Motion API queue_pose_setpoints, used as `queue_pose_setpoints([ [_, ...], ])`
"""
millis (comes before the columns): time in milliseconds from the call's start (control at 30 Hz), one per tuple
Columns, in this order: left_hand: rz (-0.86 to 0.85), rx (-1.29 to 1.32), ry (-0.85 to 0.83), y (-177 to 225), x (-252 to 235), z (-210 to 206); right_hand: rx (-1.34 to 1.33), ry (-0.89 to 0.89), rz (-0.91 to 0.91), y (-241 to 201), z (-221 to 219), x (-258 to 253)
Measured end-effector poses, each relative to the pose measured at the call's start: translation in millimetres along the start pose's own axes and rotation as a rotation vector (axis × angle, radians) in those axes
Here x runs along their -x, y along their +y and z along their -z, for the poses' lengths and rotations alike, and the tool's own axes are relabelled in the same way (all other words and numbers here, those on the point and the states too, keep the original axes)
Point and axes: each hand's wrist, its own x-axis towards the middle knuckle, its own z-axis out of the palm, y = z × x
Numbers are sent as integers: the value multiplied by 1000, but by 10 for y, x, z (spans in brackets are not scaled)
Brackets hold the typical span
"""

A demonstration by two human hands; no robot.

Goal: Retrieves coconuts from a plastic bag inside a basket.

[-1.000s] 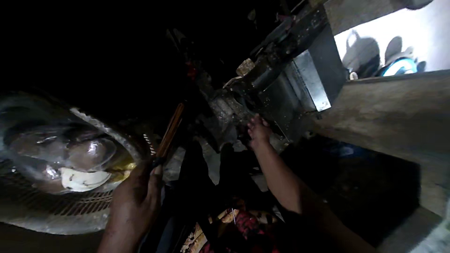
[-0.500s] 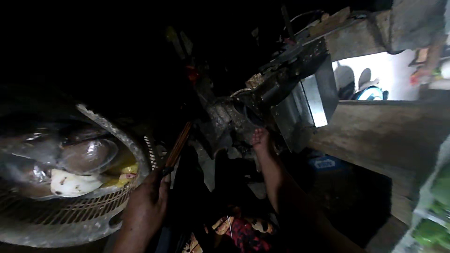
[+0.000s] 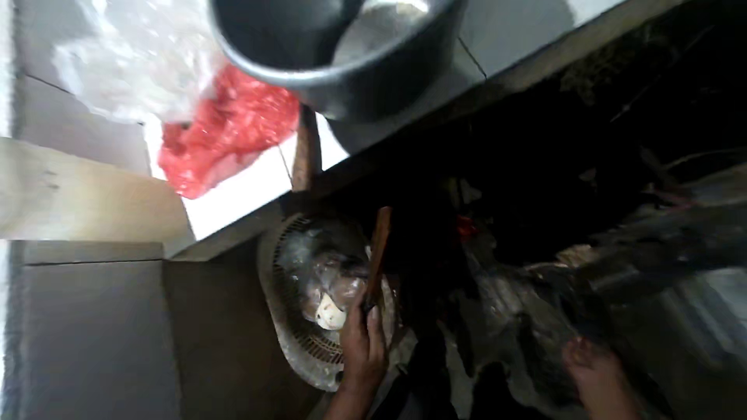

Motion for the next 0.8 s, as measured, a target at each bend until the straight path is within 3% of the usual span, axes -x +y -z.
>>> queue_pose_setpoints([
  [167, 27, -110, 370, 20, -619, 478, 194, -83, 101, 33, 4, 197],
  [367, 41, -23, 526, 79, -1179, 785, 25, -109, 17, 56, 68, -37],
  [667, 211, -88, 430, -315, -521, 652, -598, -308, -240, 71, 162, -304],
  [800, 211, -218, 451, -541, -306, 838, -704, -436, -313, 83, 190, -437],
])
